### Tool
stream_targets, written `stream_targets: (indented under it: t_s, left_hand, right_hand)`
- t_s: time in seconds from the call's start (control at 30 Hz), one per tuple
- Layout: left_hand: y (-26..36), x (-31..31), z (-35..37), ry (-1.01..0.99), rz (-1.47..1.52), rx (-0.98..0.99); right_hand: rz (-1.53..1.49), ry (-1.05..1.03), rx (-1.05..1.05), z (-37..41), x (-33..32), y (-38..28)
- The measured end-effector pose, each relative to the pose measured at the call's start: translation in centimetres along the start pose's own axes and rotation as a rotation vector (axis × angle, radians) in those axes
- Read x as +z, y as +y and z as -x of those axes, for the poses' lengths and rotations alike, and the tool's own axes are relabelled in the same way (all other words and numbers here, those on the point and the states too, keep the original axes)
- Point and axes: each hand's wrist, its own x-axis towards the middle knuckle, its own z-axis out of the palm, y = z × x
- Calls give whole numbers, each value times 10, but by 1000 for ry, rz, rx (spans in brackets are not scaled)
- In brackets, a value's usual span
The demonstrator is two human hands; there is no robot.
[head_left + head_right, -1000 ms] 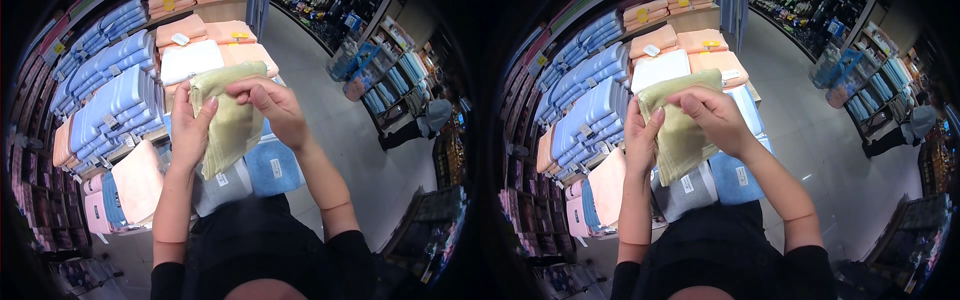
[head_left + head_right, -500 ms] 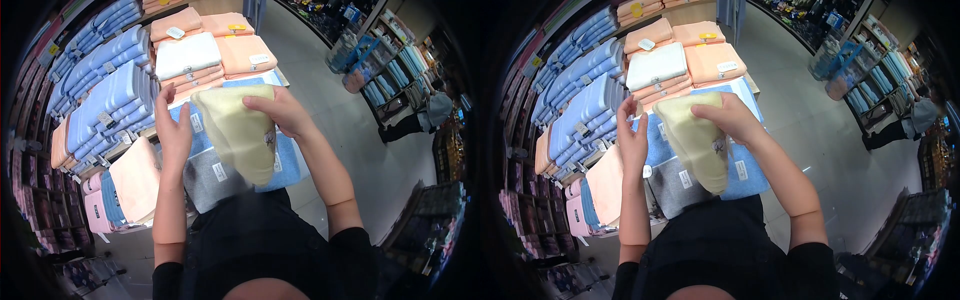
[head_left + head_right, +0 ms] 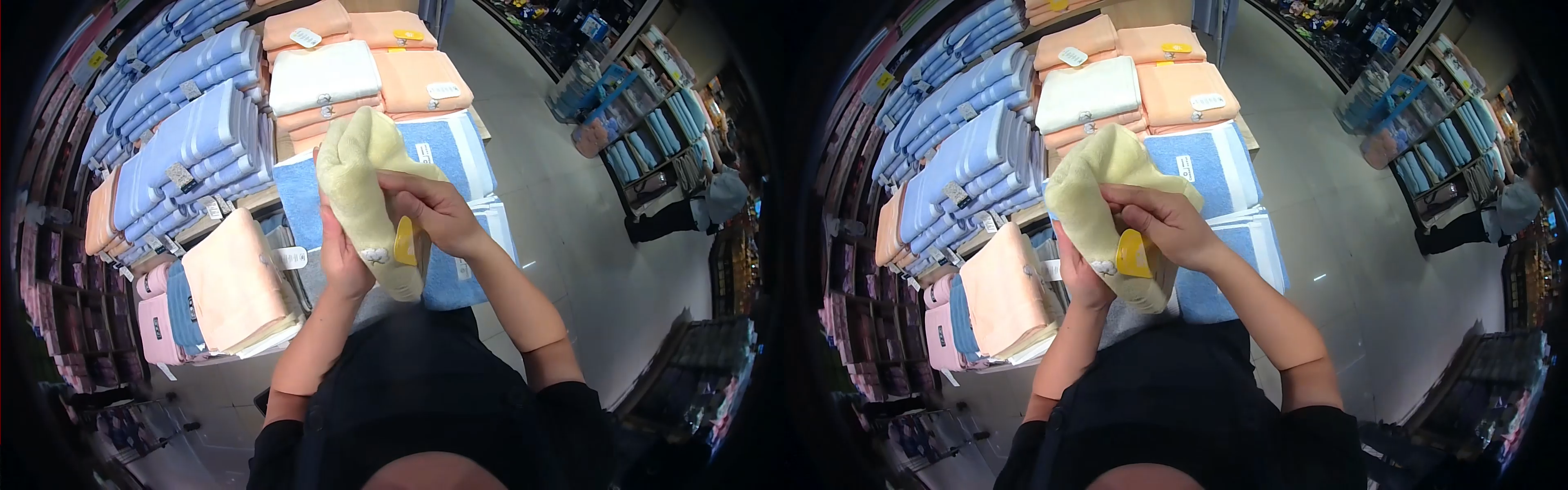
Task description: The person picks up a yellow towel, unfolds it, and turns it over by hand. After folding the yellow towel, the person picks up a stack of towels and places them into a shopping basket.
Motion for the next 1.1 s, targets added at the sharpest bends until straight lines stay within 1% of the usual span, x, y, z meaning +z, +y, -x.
stream_targets:
  t_s: [0.03, 0.07, 0.13, 0.17, 0.23, 0.27, 0.3, 0.4, 0.5, 0.6, 0.7, 0.8, 0.83, 0.87, 0.9, 0.93, 0.97, 1.03, 1.07, 1.1]
  left_hand:
    - [-1, -7, 4, -26, 80, -17]
    - [-2, -14, 8, -50, 158, -35]
    - [2, -12, 6, -182, 644, 37]
    - [15, -5, 9, -133, 261, 0]
    - [16, -11, 19, -151, 173, -57]
    - [18, -13, 22, -155, 209, -96]
    - [19, -14, 25, -157, 245, -135]
    - [25, -16, 24, -114, 264, -221]
    - [31, -22, 21, -75, 280, -308]
    - [26, -38, 21, 43, 308, -413]
    - [17, -57, 26, 30, 270, -369]
    - [16, -78, 28, -89, 408, -273]
    - [17, -82, 24, -178, 381, -229]
    - [18, -86, 19, -265, 356, -181]
    - [22, -86, 13, -308, 257, -163]
    - [29, -80, 11, -235, 148, -196]
    - [36, -73, 9, -167, 42, -235]
    - [55, -40, 7, -100, -100, -185]
    - [54, -35, 6, -137, -188, -147]
    - [53, -31, 6, -174, -276, -109]
  right_hand:
    - [308, -1, -156, 0, 0, 3]
    - [419, 41, -224, 1, 6, 3]
    - [641, 128, -361, 8, 25, 3]
    - [714, 137, -346, 13, 32, 2]
    - [953, 213, -401, 18, 47, 9]
    - [1072, 251, -426, 19, 53, 12]
    - [990, 220, -409, 17, 54, 12]
    - [1225, 206, -469, 8, 48, -4]
    - [1249, 314, -558, -5, 37, -6]
    - [1113, 456, -553, -12, 29, 2]
    - [733, 473, -369, -14, 12, 1]
    - [-166, 139, 167, -10, -22, -22]
    - [-273, 82, 188, -9, -32, -15]
    - [-163, 38, 184, -4, -36, -16]
    - [-53, -7, 180, -1, -38, -20]
    - [57, -53, 176, 3, -38, -24]
    - [58, 46, 193, 7, -34, -26]
    - [103, 188, 132, 13, -32, -24]
    - [126, 259, 102, 16, -31, -23]
    - [143, 259, 22, 18, -27, -21]
